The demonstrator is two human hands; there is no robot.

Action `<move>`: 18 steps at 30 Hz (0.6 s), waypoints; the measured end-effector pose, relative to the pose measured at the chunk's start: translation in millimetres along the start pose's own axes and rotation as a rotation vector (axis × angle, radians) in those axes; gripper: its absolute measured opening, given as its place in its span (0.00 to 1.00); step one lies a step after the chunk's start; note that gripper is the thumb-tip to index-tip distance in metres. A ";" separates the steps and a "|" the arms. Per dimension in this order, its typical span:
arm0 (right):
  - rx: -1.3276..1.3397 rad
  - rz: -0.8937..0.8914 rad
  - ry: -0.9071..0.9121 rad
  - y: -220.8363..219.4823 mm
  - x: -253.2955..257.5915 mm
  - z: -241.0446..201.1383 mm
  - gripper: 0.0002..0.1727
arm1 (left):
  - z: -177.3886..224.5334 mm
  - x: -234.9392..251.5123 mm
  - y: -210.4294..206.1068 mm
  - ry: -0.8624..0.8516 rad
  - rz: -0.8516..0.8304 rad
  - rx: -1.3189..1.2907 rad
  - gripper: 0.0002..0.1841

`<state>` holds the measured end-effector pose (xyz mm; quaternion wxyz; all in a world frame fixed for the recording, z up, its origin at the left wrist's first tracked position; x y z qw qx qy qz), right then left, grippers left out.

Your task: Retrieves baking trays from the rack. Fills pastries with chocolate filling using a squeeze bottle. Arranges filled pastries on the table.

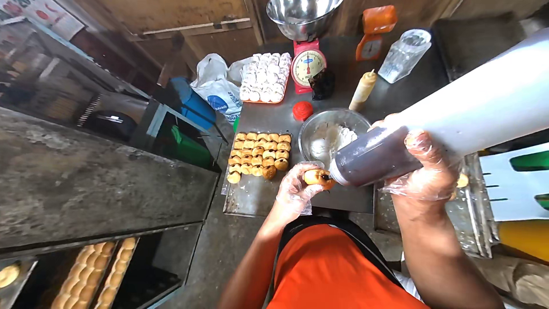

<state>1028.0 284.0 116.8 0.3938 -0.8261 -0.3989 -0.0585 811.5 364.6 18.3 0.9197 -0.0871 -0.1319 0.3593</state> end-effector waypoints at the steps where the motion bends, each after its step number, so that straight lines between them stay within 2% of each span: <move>1: 0.024 -0.008 -0.006 -1.3 0.8 0.4 0.22 | -1.0 0.3 1.3 0.000 -0.001 -0.009 0.25; 6: 0.032 0.064 -0.117 4.9 -1.1 12.8 0.19 | -8.6 -2.7 10.3 -0.006 0.027 -0.070 0.25; 13: 0.017 0.406 -0.324 54.8 -19.8 56.5 0.17 | -38.2 -18.0 23.7 0.018 0.102 -0.232 0.25; 15: -0.012 0.443 -0.382 70.7 -29.1 67.9 0.18 | -52.0 -26.6 34.2 0.045 0.137 -0.195 0.26; 18: -0.014 0.423 -0.444 98.5 -45.5 77.0 0.19 | -93.4 -51.2 71.6 0.128 0.258 0.020 0.25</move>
Point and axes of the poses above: each hand's wrist, its own x-axis towards the middle knuckle, its own y-axis out of the back of the hand, z = x × y, the point moved 10 cm from there along x, towards the middle knuckle, and after that the axes turned 1 degree about y, right-handed, at the moved point
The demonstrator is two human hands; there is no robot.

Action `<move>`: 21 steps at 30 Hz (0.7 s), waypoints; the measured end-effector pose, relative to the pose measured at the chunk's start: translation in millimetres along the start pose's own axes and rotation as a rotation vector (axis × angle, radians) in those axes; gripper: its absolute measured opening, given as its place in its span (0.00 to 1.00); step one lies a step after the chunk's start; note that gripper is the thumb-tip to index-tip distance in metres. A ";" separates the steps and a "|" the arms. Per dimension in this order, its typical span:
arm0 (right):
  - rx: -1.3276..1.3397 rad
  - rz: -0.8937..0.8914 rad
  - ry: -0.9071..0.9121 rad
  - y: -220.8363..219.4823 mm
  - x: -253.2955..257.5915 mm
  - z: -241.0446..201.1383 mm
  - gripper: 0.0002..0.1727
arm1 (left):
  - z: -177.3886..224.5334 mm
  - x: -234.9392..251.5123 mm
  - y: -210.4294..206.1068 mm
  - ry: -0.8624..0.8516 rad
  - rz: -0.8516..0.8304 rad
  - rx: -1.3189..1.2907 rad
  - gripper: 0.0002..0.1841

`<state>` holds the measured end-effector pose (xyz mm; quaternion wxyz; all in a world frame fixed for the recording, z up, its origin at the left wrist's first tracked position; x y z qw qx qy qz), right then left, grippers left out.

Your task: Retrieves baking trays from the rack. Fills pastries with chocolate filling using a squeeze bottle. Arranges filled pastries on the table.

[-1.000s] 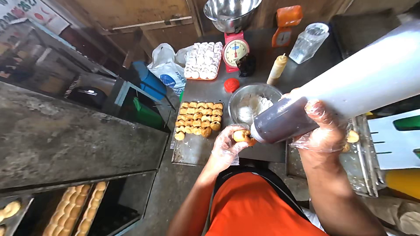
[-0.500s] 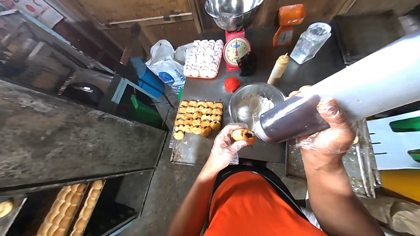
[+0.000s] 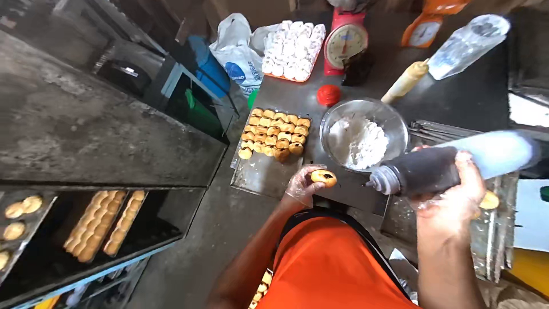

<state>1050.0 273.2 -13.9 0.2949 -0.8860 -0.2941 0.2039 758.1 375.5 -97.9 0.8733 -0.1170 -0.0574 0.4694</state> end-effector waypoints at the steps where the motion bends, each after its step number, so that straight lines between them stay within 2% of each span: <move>1: 0.010 -0.008 -0.001 11.1 0.8 1.4 0.19 | -19.9 -2.5 21.2 0.037 0.070 0.080 0.25; 5: -0.009 -0.009 0.024 46.6 0.6 -3.1 0.19 | -88.6 -1.4 108.2 0.274 0.399 0.341 0.24; 8: -0.011 0.027 0.027 66.1 0.7 -11.1 0.21 | -114.7 16.0 136.7 0.338 0.459 0.535 0.23; 16: -0.112 0.034 0.199 97.1 -6.3 -68.0 0.20 | -135.0 51.1 131.2 0.533 0.478 0.964 0.24; 19: -0.048 0.018 0.233 127.9 -4.8 -88.2 0.21 | -124.8 53.0 126.8 0.488 0.519 1.008 0.21; 21: 0.017 0.046 0.230 148.6 -6.4 -99.7 0.22 | -124.2 49.1 129.0 0.418 0.534 0.968 0.24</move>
Point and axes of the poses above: each hand's wrist, its own x-axis towards the middle knuckle, its own y-axis out of the back of the hand, z = x × y, the point moved 10 cm from there along x, towards the middle knuckle, and after that the axes turned 1 degree about y, right-handed, at the moved point
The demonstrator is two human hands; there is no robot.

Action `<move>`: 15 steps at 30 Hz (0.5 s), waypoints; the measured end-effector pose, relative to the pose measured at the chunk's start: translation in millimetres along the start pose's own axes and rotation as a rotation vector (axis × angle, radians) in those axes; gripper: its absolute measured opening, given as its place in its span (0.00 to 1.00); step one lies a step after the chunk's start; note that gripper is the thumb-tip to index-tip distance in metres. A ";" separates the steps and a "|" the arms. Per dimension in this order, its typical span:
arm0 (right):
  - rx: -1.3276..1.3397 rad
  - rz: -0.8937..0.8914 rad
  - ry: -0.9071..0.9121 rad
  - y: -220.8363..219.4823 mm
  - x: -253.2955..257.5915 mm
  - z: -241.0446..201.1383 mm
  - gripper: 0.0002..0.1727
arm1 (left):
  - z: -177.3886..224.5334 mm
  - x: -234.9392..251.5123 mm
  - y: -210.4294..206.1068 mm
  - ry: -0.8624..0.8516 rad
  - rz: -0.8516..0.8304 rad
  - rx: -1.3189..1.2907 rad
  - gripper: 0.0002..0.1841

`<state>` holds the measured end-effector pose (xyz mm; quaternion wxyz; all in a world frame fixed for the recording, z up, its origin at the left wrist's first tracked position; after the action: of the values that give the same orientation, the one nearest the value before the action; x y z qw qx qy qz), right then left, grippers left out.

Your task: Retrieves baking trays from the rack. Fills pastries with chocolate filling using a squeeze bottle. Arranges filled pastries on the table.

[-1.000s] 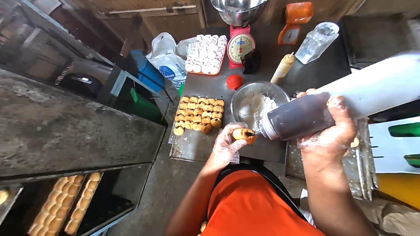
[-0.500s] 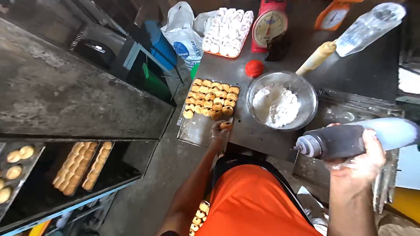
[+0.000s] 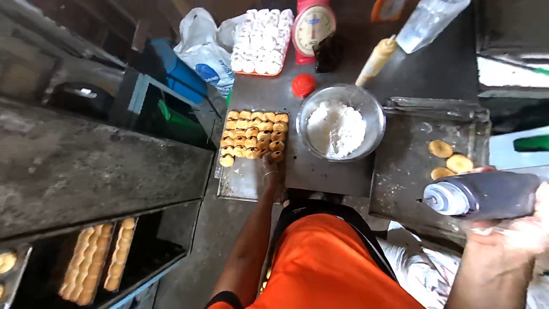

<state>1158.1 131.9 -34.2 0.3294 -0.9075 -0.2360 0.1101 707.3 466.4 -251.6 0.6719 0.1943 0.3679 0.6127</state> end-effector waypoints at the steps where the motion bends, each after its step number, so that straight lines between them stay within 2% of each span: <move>1: 0.030 0.014 0.000 8.1 -0.4 -7.1 0.23 | -0.5 -0.5 1.6 -0.029 0.018 -0.039 0.26; 4: 0.062 0.092 0.054 39.8 -3.5 -36.2 0.22 | 26.9 -10.6 6.8 -0.149 0.078 0.079 0.27; 6: 0.084 0.147 0.104 68.9 -7.4 -55.3 0.24 | 79.8 -28.7 1.7 -0.328 0.069 0.169 0.23; 8: 0.125 0.241 0.160 97.6 -16.9 -72.4 0.26 | 148.9 -66.7 -21.3 -0.595 -0.022 0.155 0.17; 11: 0.157 0.315 0.222 140.0 -27.0 -86.8 0.30 | 230.6 -130.1 -102.4 -0.851 -0.302 0.135 0.13; 15: 0.215 0.339 0.191 179.9 -35.2 -84.2 0.33 | 303.3 -222.4 -249.0 -1.082 -0.750 0.290 0.15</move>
<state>1221.6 -52.5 -85.6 0.4222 -0.9001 -0.0346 0.1019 1103.7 265.7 -173.6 0.8960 0.4210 0.1006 0.0987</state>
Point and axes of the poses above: each hand's wrist, its own x-axis towards the middle knuckle, its own y-axis out of the back of the hand, z = x × y, the point moved 10 cm from there along x, towards the middle knuckle, and after that the axes turned 1 degree about y, right-handed, at the moved point
